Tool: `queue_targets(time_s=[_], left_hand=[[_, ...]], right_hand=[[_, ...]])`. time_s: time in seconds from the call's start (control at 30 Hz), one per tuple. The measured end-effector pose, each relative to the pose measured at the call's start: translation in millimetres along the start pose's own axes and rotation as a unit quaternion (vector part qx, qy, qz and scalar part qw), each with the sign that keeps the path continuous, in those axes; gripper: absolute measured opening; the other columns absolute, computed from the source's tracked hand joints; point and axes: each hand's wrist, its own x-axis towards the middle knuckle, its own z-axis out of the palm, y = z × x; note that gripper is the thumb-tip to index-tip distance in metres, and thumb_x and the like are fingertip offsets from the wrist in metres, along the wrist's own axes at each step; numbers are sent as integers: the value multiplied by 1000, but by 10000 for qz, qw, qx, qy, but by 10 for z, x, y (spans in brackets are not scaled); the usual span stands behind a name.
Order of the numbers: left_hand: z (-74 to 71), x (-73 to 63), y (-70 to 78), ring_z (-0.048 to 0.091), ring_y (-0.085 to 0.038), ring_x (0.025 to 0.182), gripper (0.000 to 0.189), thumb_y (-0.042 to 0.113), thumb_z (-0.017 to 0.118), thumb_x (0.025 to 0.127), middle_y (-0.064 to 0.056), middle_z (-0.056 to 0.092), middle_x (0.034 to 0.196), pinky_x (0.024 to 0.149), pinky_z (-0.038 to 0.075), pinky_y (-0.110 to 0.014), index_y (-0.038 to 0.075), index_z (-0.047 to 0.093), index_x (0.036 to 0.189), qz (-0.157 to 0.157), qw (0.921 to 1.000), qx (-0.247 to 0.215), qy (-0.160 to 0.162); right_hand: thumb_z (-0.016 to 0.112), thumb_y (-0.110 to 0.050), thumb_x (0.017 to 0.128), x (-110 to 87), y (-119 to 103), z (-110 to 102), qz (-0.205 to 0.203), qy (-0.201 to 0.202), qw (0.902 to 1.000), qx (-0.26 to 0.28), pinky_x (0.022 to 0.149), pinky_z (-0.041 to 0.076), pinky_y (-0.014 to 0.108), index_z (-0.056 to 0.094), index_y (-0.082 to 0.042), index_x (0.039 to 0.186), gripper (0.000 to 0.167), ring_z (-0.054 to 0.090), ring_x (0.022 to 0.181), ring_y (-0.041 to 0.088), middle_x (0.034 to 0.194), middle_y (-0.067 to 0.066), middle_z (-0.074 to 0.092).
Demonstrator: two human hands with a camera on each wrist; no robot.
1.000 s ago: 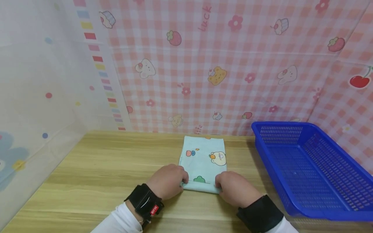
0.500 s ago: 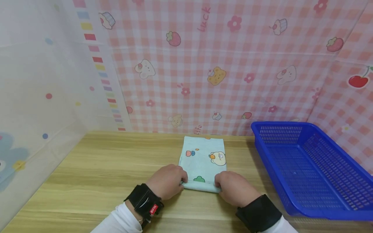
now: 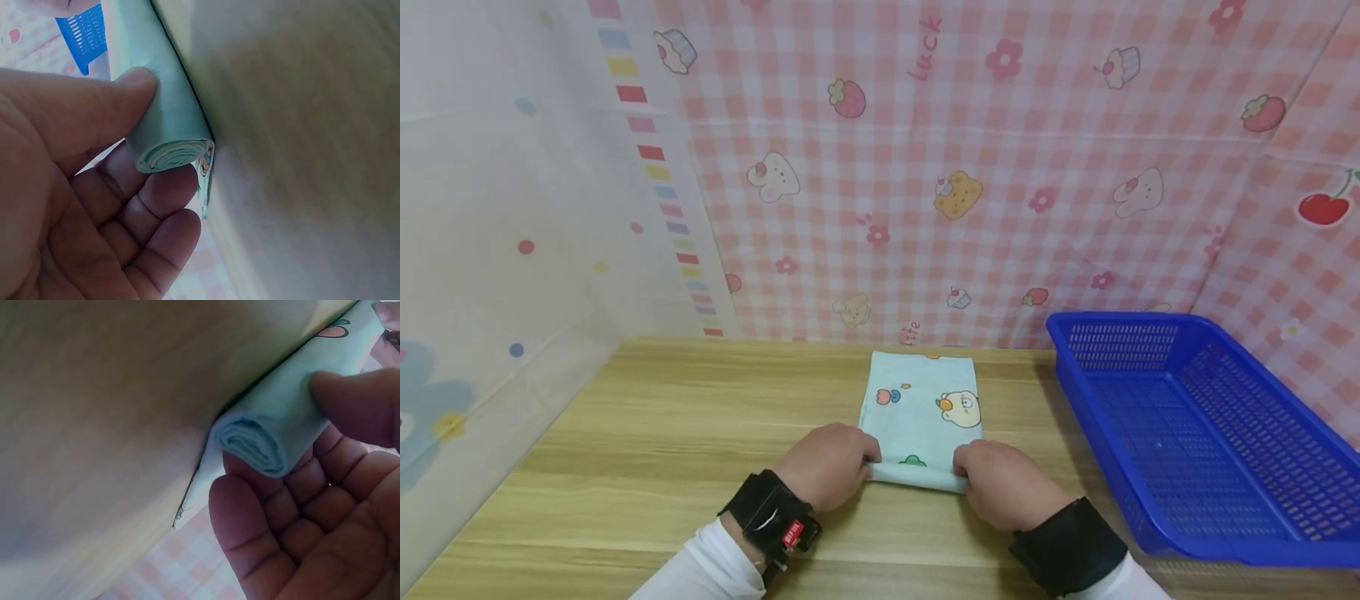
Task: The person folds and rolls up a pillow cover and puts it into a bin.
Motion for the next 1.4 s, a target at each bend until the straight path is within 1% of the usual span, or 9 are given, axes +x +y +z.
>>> queue_targets(time_s=[0.2,0.37,0.53,0.9,0.97,1.03,1.17,1.3,1.4], left_hand=[[-17,2,-57,61,-9,85,8,17,71,99,8,73,93,84,55,-36,18,79,101,-59,9991,-404,-58],[-36,17,-92,68,-13,97,12,17,68,102,5,76,101,94,56,-42,15,79,105,-111,9969,-752,-187],[-34,37,-107,69,-17,106,15,18,66,103,2,77,107,99,55,-45,14,79,110,-239,9954,-895,-260],[-33,72,-95,68,-20,107,19,15,63,104,-4,75,113,101,55,-48,10,78,113,-451,9931,-1026,-346],[-29,73,-87,66,-18,101,16,15,63,104,-2,74,108,97,56,-45,11,77,111,-456,9936,-993,-300],[-26,73,-76,63,-15,92,11,15,64,104,1,70,99,88,55,-40,13,74,104,-468,9943,-937,-212],[-20,63,-42,55,-14,79,9,13,70,99,4,60,86,75,49,-32,15,70,91,-366,9970,-666,122],[5,52,-11,55,-12,80,10,8,72,96,5,61,87,76,52,-29,14,76,89,-72,9989,-318,351],[22,34,4,60,-11,83,13,4,70,96,3,68,92,81,56,-30,13,78,93,192,9990,-46,391]], right_hand=[[73,0,94,28,33,-5,159,-328,9992,151,83,55,44,71,-12,94,12,56,77,18,83,-1,65],[71,-2,96,39,53,-11,207,-382,9989,185,83,55,44,68,-14,97,12,57,79,17,85,-1,66],[71,-5,98,43,70,-23,274,-294,9990,184,82,54,42,64,-15,101,13,57,80,18,90,1,67],[79,-7,92,59,78,-48,290,50,9995,134,75,50,36,69,-16,87,14,53,75,16,80,-3,63],[80,-7,91,58,79,-48,253,116,9996,96,76,51,36,70,-16,85,15,53,75,15,80,-4,63],[80,-6,90,58,79,-41,207,149,9996,86,75,50,36,69,-16,83,16,53,75,15,79,-3,62],[78,-3,91,58,66,-22,135,143,9996,182,75,50,37,68,-16,82,18,53,76,15,79,-3,61],[77,-2,91,59,49,-13,167,103,9996,226,77,53,38,69,-15,82,18,55,77,15,80,-3,63],[78,-3,91,56,39,-10,197,108,9996,182,80,54,40,72,-15,83,16,57,79,15,81,-3,66]])
